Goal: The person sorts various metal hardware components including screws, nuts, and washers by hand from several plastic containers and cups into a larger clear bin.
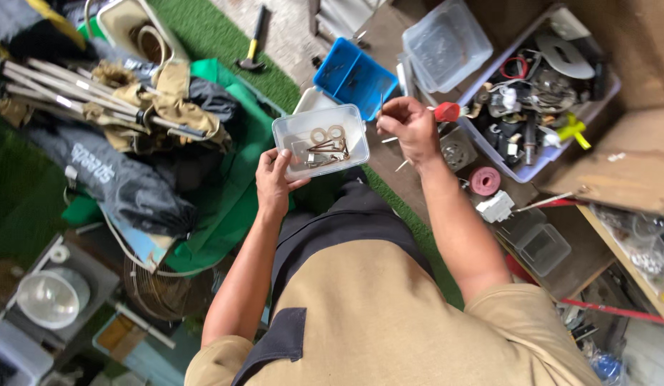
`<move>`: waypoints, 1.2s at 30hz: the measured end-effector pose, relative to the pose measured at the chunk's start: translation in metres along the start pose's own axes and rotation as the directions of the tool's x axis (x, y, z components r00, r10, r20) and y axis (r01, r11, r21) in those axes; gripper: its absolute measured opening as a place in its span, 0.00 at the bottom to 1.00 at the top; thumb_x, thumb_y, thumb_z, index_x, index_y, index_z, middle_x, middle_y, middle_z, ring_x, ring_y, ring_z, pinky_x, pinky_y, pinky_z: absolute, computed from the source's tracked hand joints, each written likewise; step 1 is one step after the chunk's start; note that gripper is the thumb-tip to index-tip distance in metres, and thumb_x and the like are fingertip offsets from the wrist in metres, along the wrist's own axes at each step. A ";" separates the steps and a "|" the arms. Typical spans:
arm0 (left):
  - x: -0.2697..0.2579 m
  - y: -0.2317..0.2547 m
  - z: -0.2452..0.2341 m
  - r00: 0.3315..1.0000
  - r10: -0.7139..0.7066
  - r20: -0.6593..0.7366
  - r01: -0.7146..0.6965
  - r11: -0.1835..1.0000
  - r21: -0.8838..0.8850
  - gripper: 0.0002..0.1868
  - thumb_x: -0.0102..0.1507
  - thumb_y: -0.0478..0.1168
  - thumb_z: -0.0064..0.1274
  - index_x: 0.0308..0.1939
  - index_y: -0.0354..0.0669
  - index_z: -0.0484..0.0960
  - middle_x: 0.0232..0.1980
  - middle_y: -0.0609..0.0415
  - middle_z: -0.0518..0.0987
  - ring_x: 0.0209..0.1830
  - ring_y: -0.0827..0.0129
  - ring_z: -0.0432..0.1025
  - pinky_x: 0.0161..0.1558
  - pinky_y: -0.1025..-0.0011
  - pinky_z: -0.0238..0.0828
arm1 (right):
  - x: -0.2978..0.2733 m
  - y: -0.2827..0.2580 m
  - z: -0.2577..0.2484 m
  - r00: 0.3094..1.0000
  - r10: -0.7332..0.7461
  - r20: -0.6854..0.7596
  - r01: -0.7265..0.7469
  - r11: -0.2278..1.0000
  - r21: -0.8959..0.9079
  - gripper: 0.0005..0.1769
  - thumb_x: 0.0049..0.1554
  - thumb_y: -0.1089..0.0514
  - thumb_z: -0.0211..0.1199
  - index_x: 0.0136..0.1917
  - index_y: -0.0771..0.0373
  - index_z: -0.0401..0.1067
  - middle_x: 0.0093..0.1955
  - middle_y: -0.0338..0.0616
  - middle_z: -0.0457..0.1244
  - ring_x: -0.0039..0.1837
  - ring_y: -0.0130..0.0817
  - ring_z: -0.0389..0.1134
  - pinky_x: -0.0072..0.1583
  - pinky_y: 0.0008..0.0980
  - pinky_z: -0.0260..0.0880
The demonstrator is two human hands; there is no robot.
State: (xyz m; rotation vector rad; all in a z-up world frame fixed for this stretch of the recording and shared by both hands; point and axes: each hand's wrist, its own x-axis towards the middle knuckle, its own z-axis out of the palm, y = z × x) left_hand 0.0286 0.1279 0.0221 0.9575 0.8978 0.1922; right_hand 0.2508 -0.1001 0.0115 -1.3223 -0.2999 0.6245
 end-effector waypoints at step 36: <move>0.001 0.002 0.021 0.969 0.235 -0.070 -0.222 0.962 0.160 0.28 0.64 0.50 0.57 0.61 0.35 0.72 0.48 0.49 0.84 0.41 0.72 0.77 0.32 0.76 0.75 | 0.022 -0.094 0.054 0.907 -0.139 0.397 0.402 0.560 -0.724 0.07 0.58 0.62 0.69 0.50 0.64 0.78 0.45 0.46 0.71 0.45 0.34 0.73 0.48 0.32 0.73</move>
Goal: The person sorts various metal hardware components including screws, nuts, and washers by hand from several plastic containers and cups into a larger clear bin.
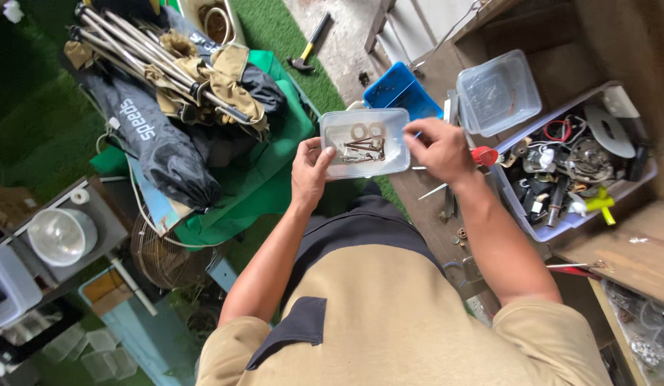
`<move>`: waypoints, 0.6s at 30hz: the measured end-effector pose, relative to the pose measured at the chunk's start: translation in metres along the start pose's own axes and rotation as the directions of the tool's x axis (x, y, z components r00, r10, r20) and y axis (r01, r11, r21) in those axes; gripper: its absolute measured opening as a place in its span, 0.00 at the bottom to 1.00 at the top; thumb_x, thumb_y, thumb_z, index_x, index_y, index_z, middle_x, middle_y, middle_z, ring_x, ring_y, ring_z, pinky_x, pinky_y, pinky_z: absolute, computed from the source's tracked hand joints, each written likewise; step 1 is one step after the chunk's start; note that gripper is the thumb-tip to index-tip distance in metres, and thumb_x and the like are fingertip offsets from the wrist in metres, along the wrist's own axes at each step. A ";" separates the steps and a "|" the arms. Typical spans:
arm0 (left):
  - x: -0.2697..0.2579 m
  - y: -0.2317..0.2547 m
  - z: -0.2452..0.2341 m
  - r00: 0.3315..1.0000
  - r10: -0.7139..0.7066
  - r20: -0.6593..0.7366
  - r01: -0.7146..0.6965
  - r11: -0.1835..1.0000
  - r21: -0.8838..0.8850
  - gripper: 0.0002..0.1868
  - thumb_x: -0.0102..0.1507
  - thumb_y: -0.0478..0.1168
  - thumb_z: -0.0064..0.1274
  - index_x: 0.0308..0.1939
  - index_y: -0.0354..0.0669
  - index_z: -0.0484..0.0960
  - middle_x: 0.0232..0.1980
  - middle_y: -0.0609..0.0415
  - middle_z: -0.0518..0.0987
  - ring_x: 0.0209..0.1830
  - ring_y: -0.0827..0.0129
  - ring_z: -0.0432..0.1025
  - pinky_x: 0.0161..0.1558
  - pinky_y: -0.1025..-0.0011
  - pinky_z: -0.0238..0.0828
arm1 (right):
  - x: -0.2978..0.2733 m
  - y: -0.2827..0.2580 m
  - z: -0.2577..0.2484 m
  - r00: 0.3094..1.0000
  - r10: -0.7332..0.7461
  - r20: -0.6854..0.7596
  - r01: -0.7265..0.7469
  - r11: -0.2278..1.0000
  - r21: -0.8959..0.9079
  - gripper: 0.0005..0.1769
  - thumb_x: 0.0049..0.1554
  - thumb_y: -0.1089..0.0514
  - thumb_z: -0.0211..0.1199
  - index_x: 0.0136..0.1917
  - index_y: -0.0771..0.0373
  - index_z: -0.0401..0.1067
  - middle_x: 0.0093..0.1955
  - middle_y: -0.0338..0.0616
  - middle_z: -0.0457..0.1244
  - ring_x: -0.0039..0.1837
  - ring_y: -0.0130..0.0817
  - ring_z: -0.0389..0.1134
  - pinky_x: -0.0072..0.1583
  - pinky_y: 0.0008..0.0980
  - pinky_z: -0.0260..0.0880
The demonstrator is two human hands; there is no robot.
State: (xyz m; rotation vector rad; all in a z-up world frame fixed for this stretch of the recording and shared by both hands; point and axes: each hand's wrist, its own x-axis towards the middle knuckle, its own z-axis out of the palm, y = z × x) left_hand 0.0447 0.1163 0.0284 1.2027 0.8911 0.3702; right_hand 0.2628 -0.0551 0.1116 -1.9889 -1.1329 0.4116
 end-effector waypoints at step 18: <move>-0.005 0.019 0.001 0.984 0.133 0.119 -0.134 0.991 0.002 0.34 0.64 0.53 0.60 0.64 0.33 0.70 0.50 0.45 0.83 0.42 0.72 0.78 0.35 0.76 0.74 | 0.015 -0.039 0.054 0.910 -0.082 0.406 0.224 0.922 -0.316 0.08 0.54 0.54 0.70 0.47 0.57 0.81 0.46 0.45 0.69 0.49 0.50 0.71 0.52 0.46 0.71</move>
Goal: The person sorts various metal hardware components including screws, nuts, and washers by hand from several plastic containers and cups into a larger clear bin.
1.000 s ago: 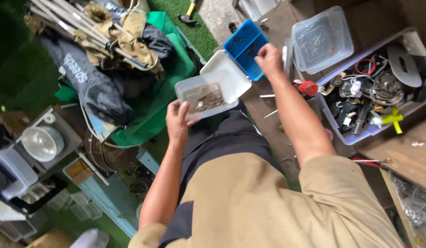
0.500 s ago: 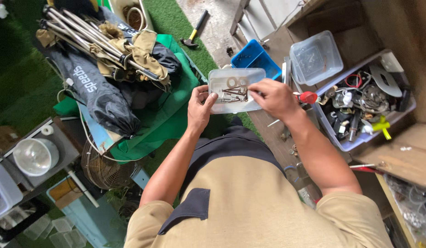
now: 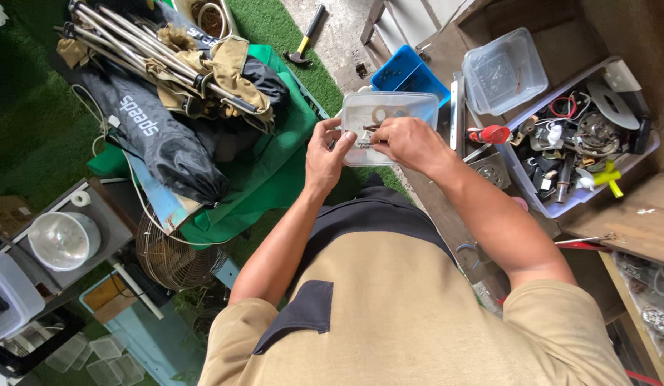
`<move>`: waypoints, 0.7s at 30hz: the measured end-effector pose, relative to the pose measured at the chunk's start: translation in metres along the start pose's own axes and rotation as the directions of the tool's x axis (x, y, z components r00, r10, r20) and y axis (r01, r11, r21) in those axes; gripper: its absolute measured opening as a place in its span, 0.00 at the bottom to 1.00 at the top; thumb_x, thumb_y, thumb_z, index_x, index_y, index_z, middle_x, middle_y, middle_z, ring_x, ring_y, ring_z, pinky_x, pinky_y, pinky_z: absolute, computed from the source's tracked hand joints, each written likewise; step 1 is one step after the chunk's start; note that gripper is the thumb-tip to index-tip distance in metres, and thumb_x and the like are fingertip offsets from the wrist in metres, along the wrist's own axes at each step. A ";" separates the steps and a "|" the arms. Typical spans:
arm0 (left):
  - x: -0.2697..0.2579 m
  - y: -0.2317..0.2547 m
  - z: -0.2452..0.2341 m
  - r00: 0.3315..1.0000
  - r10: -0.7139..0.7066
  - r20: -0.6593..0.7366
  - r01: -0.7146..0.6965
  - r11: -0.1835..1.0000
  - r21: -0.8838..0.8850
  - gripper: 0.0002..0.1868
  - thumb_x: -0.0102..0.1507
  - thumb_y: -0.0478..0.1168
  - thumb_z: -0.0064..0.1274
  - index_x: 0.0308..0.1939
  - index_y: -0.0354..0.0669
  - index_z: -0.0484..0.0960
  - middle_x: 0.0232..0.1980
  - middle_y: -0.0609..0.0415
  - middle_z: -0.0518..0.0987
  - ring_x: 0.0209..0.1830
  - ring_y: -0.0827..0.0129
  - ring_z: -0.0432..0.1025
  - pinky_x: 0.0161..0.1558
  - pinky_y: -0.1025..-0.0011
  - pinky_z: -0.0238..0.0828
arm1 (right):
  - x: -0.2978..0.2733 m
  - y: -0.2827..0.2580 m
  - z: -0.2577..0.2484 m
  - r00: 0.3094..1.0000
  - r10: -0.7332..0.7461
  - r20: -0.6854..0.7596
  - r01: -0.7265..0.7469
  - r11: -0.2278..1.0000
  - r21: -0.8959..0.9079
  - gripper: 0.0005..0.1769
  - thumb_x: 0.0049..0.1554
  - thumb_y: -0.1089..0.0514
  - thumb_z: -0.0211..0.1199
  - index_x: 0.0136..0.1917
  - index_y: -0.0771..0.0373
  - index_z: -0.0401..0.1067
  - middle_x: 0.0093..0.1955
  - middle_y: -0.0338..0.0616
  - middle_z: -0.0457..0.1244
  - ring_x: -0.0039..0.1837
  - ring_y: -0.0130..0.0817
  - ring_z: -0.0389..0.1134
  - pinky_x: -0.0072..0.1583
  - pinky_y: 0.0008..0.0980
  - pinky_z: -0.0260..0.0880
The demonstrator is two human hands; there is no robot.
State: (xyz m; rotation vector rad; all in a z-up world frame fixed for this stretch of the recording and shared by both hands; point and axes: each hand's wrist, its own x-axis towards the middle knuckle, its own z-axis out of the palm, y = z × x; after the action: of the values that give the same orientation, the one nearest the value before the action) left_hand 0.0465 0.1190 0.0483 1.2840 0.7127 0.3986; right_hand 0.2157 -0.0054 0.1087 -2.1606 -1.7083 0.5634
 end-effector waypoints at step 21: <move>-0.002 -0.002 -0.007 0.997 -0.078 -0.021 0.078 0.997 0.000 0.31 0.65 0.53 0.58 0.63 0.34 0.71 0.48 0.46 0.84 0.40 0.73 0.78 0.33 0.76 0.75 | 0.003 0.008 -0.007 0.993 0.025 -0.112 0.012 0.947 0.321 0.06 0.57 0.61 0.68 0.49 0.62 0.76 0.45 0.44 0.70 0.45 0.36 0.73 0.48 0.37 0.74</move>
State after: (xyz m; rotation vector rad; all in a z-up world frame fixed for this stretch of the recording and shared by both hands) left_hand 0.0405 0.1226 0.0463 1.2502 0.7786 0.3483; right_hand 0.2270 -0.0049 0.1108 -1.9280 -1.4361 0.6556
